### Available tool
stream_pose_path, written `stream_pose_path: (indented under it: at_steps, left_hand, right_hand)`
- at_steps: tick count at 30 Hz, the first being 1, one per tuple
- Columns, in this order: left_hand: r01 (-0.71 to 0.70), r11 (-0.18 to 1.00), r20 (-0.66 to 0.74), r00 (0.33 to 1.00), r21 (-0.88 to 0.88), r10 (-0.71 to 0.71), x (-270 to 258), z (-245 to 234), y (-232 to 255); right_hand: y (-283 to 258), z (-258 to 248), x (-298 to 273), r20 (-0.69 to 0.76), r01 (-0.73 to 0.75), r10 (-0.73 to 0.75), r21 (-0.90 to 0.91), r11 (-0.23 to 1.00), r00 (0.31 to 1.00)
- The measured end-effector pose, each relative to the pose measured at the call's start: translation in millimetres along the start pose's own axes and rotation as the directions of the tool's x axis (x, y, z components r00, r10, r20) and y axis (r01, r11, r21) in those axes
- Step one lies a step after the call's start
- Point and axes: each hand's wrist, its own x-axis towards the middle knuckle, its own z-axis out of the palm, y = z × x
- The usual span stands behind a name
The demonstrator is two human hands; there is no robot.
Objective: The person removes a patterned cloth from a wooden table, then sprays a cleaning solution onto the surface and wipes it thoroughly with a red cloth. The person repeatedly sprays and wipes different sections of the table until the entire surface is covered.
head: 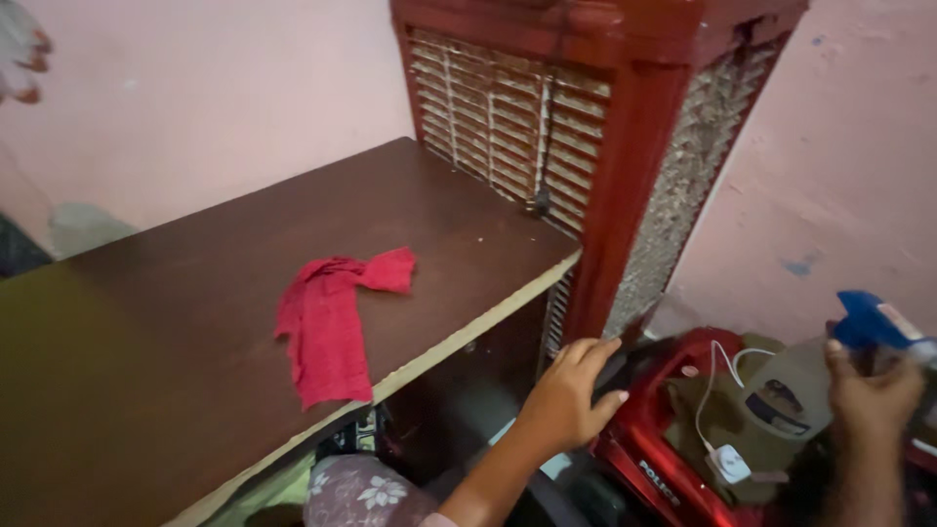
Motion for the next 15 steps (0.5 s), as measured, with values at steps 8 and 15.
stream_pose_path:
  at_steps: [8, 15]
  left_hand:
    - [0.03, 0.992, 0.029, 0.999, -0.125, -0.026, 14, -32, 28]
    - [-0.019, 0.885, 0.08, 0.995, -0.465, 0.064, 27, -124, 19]
  right_hand:
    - [-193, 68, -50, 0.592, -0.167, -0.187, 0.491, 0.855, 0.784]
    - [-292, 221, -84, 0.814, -0.699, -0.472, 0.553, 0.453, 0.337]
